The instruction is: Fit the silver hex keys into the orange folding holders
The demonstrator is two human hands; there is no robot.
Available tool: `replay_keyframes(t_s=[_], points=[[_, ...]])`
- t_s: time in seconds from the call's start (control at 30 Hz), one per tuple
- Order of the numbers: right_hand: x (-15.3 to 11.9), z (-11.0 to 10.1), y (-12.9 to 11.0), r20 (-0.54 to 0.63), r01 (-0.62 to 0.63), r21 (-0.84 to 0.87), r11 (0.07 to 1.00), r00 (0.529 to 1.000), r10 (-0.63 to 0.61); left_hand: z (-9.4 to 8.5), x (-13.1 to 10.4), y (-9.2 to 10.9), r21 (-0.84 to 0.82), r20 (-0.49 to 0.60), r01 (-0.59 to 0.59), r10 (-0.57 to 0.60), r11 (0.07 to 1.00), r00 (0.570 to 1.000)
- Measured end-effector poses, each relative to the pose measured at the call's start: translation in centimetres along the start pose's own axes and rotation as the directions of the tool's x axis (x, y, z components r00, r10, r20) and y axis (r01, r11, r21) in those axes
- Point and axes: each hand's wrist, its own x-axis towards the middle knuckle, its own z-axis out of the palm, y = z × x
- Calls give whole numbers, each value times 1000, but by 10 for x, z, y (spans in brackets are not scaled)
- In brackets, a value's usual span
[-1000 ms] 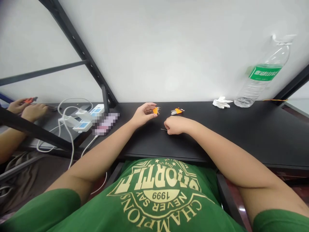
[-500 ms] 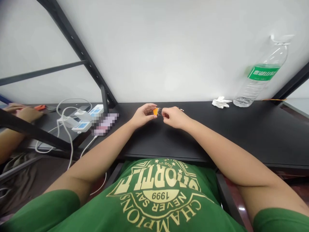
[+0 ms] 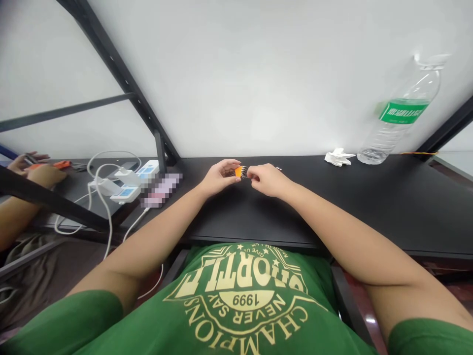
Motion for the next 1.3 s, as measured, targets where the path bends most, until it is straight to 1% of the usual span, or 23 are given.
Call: replay_keyframes(t_s=[0.07,0.17,0.23,0.3,0.37,0.43,0.57,0.7,0.83,0.97,1.03,1.1,1.17,1.3], points=[[0,0,0,12,14,-32,999,1000,-13,0,0,-2,10,3,-5,5,1000,1000],[-1,-2,1,15,68,-134,989,998,-66,-2,1,-6,49,16,-21,20,999,1000],[-1,-3,3,6,102,-201,974,995,-103,-2,0,-7,104,20,-32,30,994,999],[-1,-3,5,-10,125,-227,966,991,-130,-2,-1,-6,167,25,-40,36,985,999],[-1,-2,6,-29,130,-197,972,990,-138,-1,-2,-4,208,34,-48,42,977,999],[0,0,6,-51,118,-122,985,991,-125,1,-3,-2,225,51,-62,52,972,997],[2,7,-2,-81,109,10,994,991,-108,5,-3,-1,258,91,-111,90,960,992],[2,12,-13,-78,93,48,994,993,-90,6,-3,-2,259,84,-125,107,958,991],[2,19,-12,-49,76,85,994,996,-72,5,-4,-3,288,79,-120,102,950,992],[1,24,-4,-46,-13,258,966,999,26,4,-4,-3,282,85,-122,102,952,991],[1,25,-2,-56,-53,304,951,996,74,5,-4,-2,251,70,-118,103,961,992],[1,25,-1,-61,-79,287,955,993,100,6,-4,-1,221,70,-121,108,968,992],[2,23,0,-64,-95,246,965,991,114,6,-4,-1,209,92,-132,115,969,989],[3,20,6,-26,-98,114,989,995,101,6,-5,1,223,118,-131,107,966,987]])
